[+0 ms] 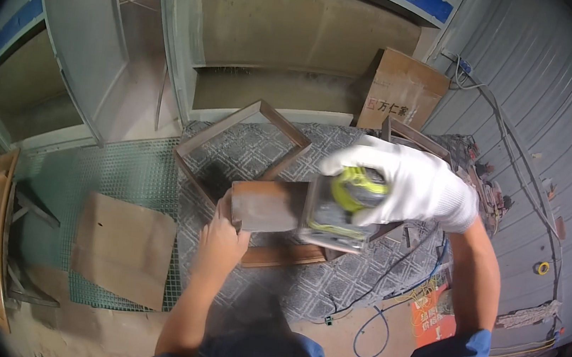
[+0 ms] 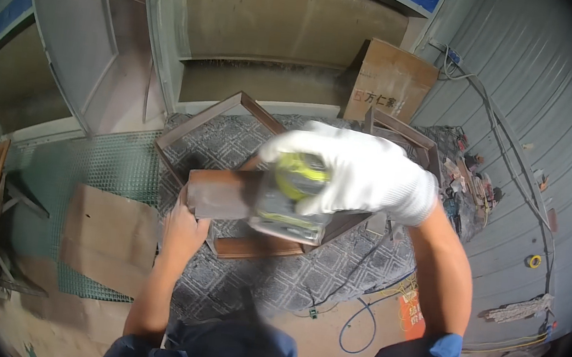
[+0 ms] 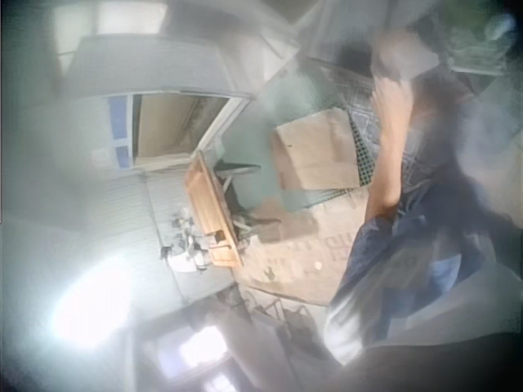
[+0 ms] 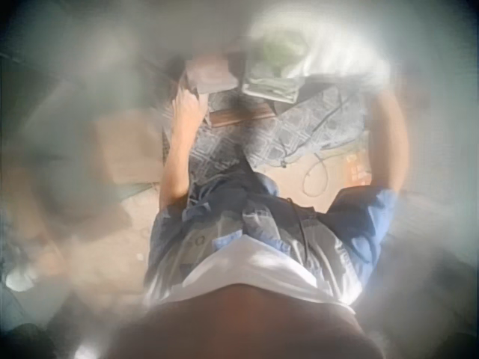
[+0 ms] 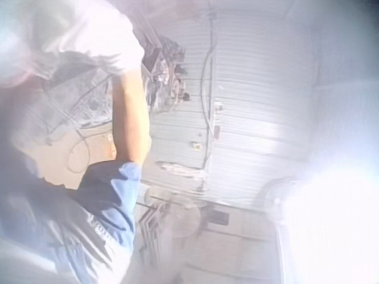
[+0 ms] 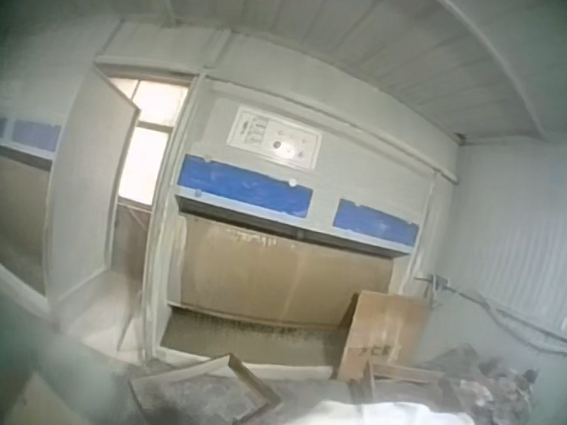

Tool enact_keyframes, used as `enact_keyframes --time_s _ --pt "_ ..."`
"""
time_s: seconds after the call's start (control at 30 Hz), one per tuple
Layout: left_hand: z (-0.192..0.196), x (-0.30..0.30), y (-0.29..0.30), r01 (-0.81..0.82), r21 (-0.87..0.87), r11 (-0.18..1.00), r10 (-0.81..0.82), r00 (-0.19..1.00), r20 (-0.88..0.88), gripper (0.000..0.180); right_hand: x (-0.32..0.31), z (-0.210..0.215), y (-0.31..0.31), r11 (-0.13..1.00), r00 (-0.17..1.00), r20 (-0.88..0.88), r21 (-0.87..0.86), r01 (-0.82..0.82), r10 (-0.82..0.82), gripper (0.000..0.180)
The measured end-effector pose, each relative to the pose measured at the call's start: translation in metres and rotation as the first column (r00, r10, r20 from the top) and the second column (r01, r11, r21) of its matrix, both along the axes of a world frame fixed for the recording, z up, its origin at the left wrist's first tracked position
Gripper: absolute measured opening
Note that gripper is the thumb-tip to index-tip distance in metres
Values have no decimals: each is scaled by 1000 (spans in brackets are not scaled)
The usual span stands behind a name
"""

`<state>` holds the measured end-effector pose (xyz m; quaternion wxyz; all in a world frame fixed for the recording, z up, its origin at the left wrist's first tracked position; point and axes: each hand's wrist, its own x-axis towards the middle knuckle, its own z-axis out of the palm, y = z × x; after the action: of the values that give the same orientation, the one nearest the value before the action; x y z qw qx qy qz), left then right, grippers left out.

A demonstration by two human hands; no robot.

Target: The person sands wooden furniture components and frames using an electric sander, rotating and turning the pieces by hand to sand multiple sides.

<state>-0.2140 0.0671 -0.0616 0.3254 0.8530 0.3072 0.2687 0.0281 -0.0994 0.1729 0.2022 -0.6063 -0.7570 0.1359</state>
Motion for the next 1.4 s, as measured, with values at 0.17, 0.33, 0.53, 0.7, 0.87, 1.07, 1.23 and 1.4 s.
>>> enact_keyframes --time_s 0.17,0.33,0.53,0.7,0.87,1.07,1.23,1.4 --pt "-12 -19 -3 -34 222 975 11 994 104 44 -76 8 97 985 998 4 -165 -58 60 62" --pt "-10 -9 -7 -87 50 995 83 995 63 58 -48 4 80 997 998 -5 -40 -68 67 67" --pt "1 -1 -7 -125 -35 992 123 991 -49 62 64 4 -49 992 994 -22 -75 104 -106 69" --pt "-15 -11 -5 -174 -92 980 175 985 6 39 93 18 -152 781 787 35 -104 616 -616 70" --pt "-22 -14 -35 -184 326 927 219 973 -74 26 73 -60 -257 585 580 -82 -52 810 -810 71" --pt "2 -28 -68 -2 220 976 35 989 -146 29 3 -260 -213 561 556 -109 -290 775 -824 73" --pt "0 -56 -62 74 -37 997 -77 992 -103 35 -51 -412 -97 497 472 -177 -145 856 -864 54" --pt "1 -58 -41 165 -86 983 -168 985 -39 28 -82 -433 -40 403 379 -142 -217 889 -914 52"
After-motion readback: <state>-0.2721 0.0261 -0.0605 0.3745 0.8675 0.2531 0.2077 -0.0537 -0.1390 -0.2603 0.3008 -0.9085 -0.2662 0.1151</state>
